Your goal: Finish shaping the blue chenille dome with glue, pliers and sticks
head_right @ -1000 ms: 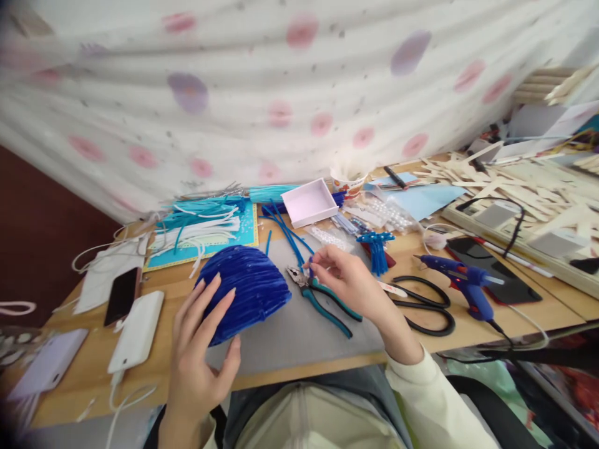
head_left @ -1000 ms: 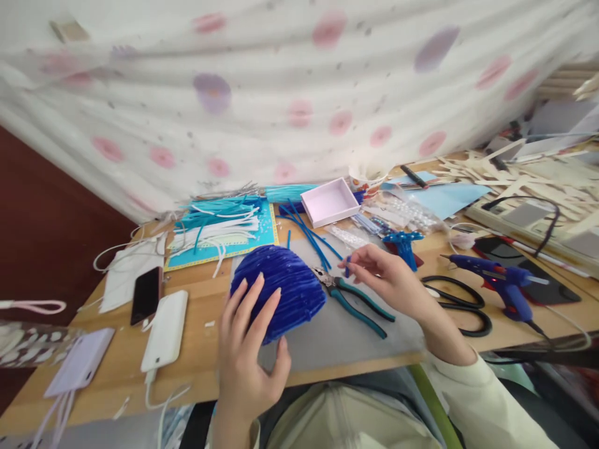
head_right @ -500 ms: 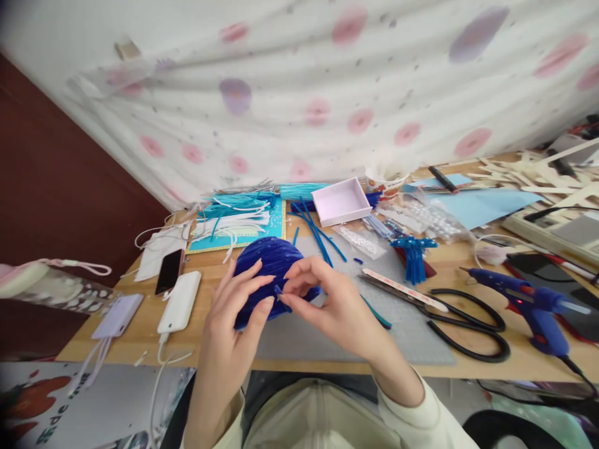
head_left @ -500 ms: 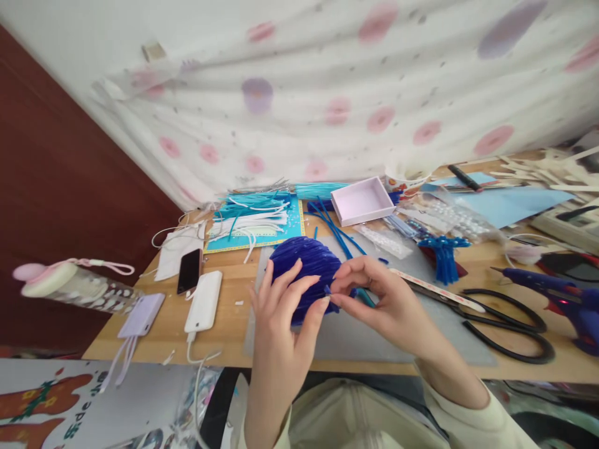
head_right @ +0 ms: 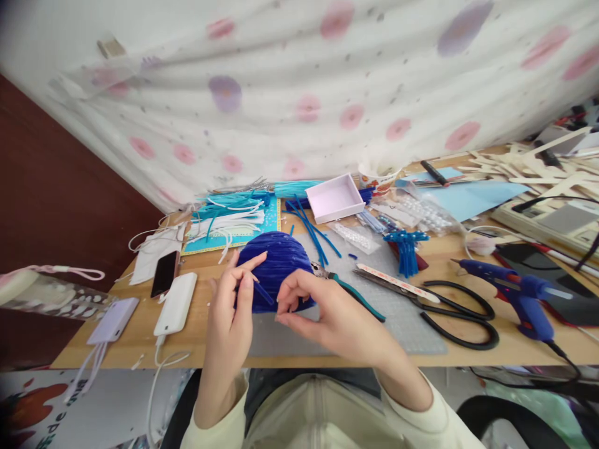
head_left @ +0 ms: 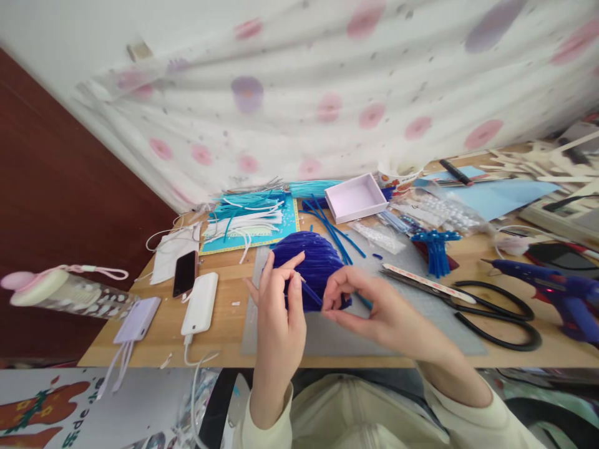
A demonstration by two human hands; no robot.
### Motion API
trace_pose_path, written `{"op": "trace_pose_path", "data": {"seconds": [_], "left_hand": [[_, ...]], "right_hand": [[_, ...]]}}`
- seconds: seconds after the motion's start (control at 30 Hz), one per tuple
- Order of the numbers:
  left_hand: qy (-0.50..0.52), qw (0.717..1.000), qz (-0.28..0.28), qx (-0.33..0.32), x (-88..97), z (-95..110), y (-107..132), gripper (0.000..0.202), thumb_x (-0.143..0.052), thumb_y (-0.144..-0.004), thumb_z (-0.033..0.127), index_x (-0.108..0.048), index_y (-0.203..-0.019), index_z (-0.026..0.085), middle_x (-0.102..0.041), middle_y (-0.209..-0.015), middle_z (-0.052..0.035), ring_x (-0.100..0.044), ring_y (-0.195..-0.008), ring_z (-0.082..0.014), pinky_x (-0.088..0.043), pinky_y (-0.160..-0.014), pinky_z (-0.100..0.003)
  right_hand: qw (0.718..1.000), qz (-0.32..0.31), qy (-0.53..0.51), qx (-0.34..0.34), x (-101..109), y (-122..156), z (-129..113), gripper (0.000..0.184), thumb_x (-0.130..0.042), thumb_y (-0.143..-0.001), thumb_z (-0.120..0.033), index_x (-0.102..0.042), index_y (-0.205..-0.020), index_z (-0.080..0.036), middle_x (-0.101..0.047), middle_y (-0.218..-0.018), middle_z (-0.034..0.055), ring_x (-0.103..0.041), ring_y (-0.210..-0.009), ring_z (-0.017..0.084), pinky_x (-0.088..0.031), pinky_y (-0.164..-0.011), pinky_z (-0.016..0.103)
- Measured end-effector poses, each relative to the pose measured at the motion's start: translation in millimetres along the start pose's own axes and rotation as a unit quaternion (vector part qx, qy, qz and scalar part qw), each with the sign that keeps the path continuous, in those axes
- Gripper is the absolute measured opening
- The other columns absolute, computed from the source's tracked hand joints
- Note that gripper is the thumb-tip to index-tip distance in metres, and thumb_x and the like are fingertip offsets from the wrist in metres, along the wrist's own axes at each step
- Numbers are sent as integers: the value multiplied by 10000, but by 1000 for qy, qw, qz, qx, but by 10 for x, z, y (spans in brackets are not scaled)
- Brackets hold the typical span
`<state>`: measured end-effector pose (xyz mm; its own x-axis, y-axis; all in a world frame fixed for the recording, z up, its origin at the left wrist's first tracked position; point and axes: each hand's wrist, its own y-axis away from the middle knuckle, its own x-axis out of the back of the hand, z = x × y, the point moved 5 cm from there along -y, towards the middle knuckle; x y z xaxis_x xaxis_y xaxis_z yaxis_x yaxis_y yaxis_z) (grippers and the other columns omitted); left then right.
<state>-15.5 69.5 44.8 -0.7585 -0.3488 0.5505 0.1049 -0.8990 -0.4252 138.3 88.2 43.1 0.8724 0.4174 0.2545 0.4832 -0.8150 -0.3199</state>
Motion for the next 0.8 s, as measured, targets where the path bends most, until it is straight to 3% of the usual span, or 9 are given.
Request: {"op": "trace_pose_path", "data": {"seconds": [0.2,0.33,0.43,0.53,0.63,0.67,0.7,0.73,0.8], "left_hand": [[9,1000,17,21,11,-81,-115,260,-315,-1068,323,-550,-970,270,-666,-1406,-38,-315,-1532,-219,106,-1246,-602],[31,998,36,32,79,-257,-240,294,-318,-1070,361,-570,-964,252,-669,-1396,-64,-343,-1516,-222,-44,-1265,-568],[60,997,44,33,121,-347,-294,303,-330,-1069,374,-595,-993,248,-680,-1380,-70,-354,-1505,-217,-169,-1250,-530],[75,996,44,32,118,-370,-303,293,-331,-1071,365,-587,-983,251,-696,-1356,-60,-353,-1506,-212,-177,-1250,-529],[73,996,51,26,99,-363,-291,291,-330,-1071,358,-584,-978,249,-701,-1346,-62,-344,-1513,-213,-174,-1253,-530],[73,996,52,25,93,-362,-285,296,-328,-1072,358,-595,-1003,248,-700,-1348,-62,-340,-1514,-210,-175,-1253,-527],[73,996,53,25,88,-363,-280,303,-328,-1073,359,-608,-1041,248,-698,-1350,-61,-337,-1516,-207,-177,-1254,-522],[72,996,52,28,85,-366,-275,315,-326,-1074,363,-620,-1087,250,-694,-1355,-59,-333,-1518,-203,-178,-1256,-517],[71,996,50,36,83,-374,-266,347,-324,-1076,376,-639,-1161,258,-678,-1379,-53,-323,-1522,-198,-177,-1260,-504]], "right_hand": [[998,16,40,-43,229,321,-79,107,-694,-919,-312,-645,-855,-243,-690,-789,13,-651,-723,157,-547,-666,257],[988,132,73,-30,563,496,-3,178,-601,-967,-425,-628,-885,-269,-630,-759,18,-610,-672,165,-524,-569,254],[968,238,78,-15,892,571,135,233,-666,-908,-511,-609,-843,-295,-593,-688,7,-566,-570,169,-471,-478,276],[925,354,126,-53,1254,616,310,264,-678,-864,-586,-594,-941,-347,-567,-641,-4,-557,-551,210,-446,-488,340],[828,442,322,-124,1474,603,371,421,-662,-833,-654,-613,-1127,-357,-674,-822,69,-673,-892,357,-519,-765,518],[804,442,379,-119,1458,556,351,491,-669,-825,-655,-619,-1190,-330,-705,-970,115,-646,-1077,417,-477,-915,603],[799,430,410,-91,1387,488,320,547,-683,-822,-644,-621,-1239,-295,-700,-1120,154,-583,-1224,454,-397,-1036,661],[818,401,409,-50,1260,402,290,583,-685,-837,-619,-611,-1291,-260,-673,-1238,181,-530,-1308,463,-325,-1109,688],[889,315,330,45,879,222,231,423,-694,-888,-511,-664,-1232,-265,-683,-1272,154,-604,-1253,379,-426,-1089,602]]}}
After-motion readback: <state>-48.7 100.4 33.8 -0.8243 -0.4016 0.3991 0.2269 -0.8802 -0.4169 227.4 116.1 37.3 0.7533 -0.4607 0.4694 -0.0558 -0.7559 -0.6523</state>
